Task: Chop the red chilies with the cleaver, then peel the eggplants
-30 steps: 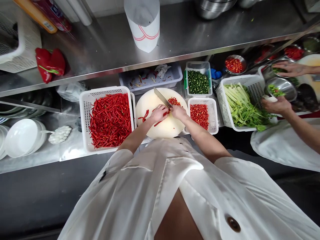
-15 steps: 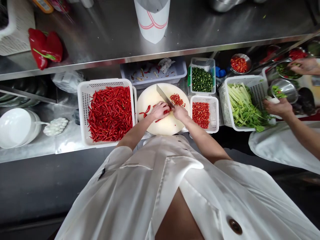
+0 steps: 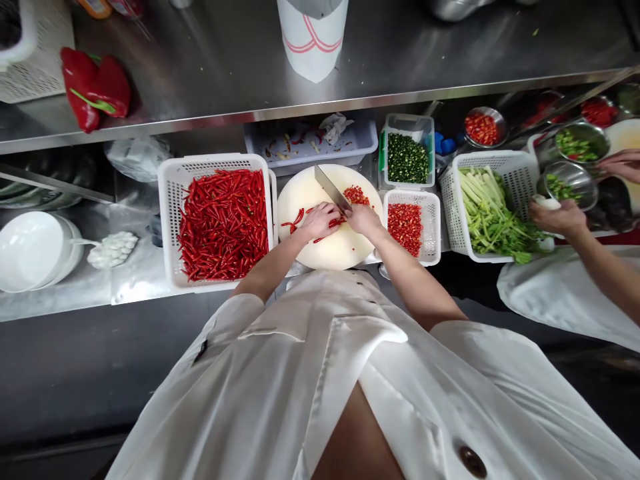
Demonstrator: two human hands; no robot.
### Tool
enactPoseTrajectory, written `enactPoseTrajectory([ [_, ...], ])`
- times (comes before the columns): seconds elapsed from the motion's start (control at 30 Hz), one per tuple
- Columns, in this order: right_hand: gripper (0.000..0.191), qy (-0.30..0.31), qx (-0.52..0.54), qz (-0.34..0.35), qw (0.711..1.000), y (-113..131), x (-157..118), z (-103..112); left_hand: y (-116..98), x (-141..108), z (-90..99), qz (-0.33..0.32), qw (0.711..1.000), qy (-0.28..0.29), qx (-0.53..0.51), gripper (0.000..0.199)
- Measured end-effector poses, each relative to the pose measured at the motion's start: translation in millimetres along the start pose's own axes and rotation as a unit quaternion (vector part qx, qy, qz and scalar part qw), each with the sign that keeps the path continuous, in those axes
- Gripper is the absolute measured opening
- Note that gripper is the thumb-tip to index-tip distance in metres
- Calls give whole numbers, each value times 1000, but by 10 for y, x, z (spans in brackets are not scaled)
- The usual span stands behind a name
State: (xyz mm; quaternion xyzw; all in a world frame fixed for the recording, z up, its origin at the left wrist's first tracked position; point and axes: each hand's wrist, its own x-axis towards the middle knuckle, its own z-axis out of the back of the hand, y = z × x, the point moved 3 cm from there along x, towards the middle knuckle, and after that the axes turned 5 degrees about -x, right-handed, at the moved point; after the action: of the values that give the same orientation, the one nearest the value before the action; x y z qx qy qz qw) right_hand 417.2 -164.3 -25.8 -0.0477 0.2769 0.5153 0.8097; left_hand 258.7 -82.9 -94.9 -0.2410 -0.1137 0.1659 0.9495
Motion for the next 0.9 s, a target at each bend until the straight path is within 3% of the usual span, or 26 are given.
enactPoseTrajectory([
  [0.67,43,7,31,-1,1000,67,-24,-182,-7,-93,25,2,1000,23,3,21],
  [0.8,44,1,56,-14,998,111,90,-244,-11,-97,30,13,1000,20,7,22],
  [0.9,40,3,64,19,998,89,187,-209,20,-101,93,39,999,9,-3,32],
])
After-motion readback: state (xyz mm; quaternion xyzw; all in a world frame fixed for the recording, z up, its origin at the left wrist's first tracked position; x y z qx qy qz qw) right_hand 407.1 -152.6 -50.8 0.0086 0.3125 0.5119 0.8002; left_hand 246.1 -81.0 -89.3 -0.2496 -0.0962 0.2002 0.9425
